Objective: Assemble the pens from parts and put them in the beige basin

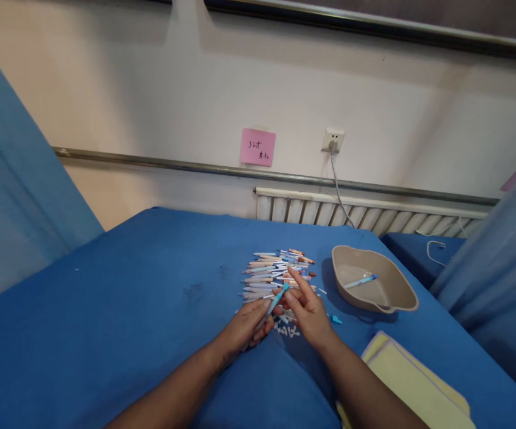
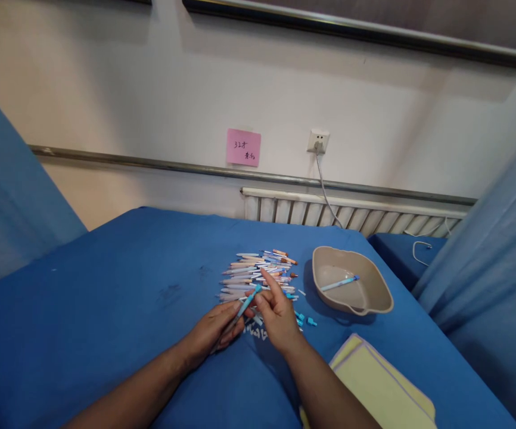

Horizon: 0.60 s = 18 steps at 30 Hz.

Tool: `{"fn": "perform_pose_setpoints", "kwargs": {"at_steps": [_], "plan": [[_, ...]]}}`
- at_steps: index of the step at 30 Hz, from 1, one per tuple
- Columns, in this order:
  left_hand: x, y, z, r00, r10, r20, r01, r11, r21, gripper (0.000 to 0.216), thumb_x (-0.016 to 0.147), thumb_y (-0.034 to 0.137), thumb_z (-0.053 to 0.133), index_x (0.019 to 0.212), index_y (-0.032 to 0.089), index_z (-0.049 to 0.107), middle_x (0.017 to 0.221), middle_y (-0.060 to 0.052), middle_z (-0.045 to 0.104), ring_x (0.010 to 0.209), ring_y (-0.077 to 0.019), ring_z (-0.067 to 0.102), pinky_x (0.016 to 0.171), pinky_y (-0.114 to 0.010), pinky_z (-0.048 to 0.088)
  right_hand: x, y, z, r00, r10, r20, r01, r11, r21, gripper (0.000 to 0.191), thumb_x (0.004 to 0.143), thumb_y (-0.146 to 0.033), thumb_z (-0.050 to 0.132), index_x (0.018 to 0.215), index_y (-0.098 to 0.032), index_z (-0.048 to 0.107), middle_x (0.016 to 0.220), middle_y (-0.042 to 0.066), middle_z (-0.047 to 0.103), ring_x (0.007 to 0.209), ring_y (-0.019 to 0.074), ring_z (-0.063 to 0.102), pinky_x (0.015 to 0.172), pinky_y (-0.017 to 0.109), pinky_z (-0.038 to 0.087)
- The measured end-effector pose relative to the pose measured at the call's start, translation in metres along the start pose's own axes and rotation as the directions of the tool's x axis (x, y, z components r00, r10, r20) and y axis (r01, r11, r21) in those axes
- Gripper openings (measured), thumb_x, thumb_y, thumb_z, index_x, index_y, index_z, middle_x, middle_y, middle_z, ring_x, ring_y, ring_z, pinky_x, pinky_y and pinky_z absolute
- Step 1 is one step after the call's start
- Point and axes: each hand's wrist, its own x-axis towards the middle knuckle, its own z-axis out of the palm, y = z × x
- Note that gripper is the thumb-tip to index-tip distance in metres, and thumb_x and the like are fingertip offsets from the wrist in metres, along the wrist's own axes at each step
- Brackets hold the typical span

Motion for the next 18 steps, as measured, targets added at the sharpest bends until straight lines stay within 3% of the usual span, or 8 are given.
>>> {"fn": "perform_pose_setpoints", "kwargs": {"at_steps": [5,11,18], "plan": [[0.001,-0.001,-0.002,1.0,-0.003,-0.025,0.0,0.989,-0.151,0.044,0.084,0.052,0.046,0.097,0.013,0.06,0.059,0.004,0.051,0.037,-0.0046,0.033,0.034,-0.016,0.025,0.003,0.007,-0.004,0.992,0.078,-0.095,-0.08,0.997,-0.02,0.048,0.083,-0.046,0.056,0.122,-0.02,0.05,0.092,0.005,0.068,0.082,0.0196,0.065,0.071,0.031,0.048],[0.007,-0.006,-0.007,0.999,-0.013,-0.039,-0.001,0.941,-0.338,0.033,0.08,0.042,0.06,0.094,0.012,0.06,0.065,0.0,0.059,0.046,-0.007,0.05,0.044,-0.018,0.038,0.005,0.013,-0.007,0.993,0.118,0.011,-0.118,0.993,-0.008,0.036,0.082,-0.047,0.055,0.106,-0.02,0.058,0.085,0.005,0.069,0.071,0.0174,0.065,0.064,0.029,0.048],[0.01,-0.003,-0.009,0.998,0.008,-0.063,-0.028,0.942,-0.335,0.032,0.077,0.04,0.067,0.092,0.012,0.063,0.078,-0.006,0.067,0.065,-0.0118,0.06,0.059,-0.02,0.043,0.008,0.025,-0.006,0.989,0.146,0.033,-0.145,0.989,-0.017,0.036,0.078,-0.05,0.058,0.098,-0.019,0.061,0.078,0.002,0.068,0.066,0.0157,0.063,0.06,0.028,0.048]]}}
